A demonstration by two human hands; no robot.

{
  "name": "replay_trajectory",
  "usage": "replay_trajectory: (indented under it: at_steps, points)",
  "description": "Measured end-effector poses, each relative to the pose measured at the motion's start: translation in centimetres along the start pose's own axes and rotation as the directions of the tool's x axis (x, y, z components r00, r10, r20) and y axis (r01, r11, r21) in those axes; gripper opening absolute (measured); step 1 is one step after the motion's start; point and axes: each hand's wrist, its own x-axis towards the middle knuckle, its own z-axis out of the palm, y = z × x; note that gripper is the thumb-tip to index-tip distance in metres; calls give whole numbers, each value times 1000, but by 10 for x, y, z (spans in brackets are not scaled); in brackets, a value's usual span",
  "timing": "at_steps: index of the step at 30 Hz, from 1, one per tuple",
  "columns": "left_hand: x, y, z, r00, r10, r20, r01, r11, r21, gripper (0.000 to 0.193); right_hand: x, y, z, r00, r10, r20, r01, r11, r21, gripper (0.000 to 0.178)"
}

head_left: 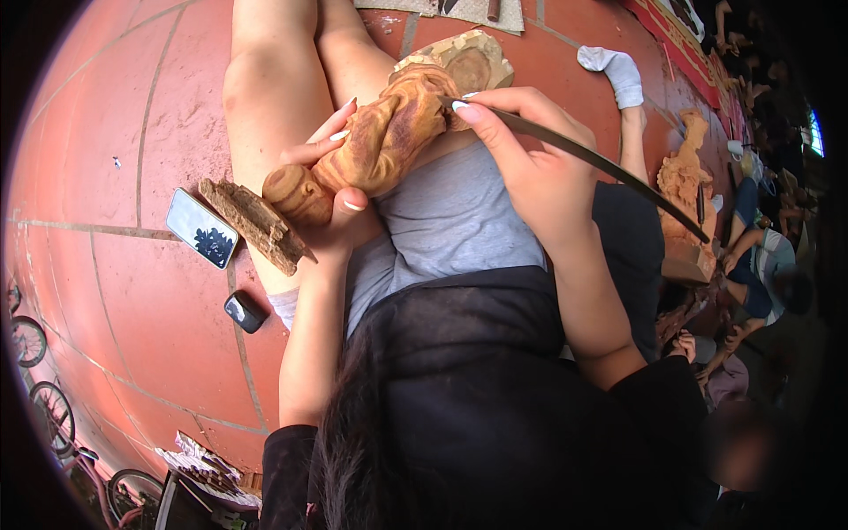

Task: The person carves a wooden figurine using a chisel while sitting on the floor. They hold the wood with one hand and use the chisel with the other to shape the piece.

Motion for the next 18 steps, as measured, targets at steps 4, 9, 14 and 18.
replay_trajectory:
  at_steps: [4,9,14,18]
  points:
    - [0,18,11,999,-24,-31,27,994,105,77,1,9,6,955,-294,-34,282,939,-195,12]
    - [-1,12,6,1000,-7,-30,9,996,87,79,-21,-9,9,901,-422,101,433,855,-286,14]
    - [-3,20,9,998,-26,-62,30,997,66,79,-7,13,4,871,-491,-6,457,816,-355,15]
    - [-7,15,9,996,-15,-82,16,1000,8,75,-31,-12,8,876,-475,78,473,819,-324,15]
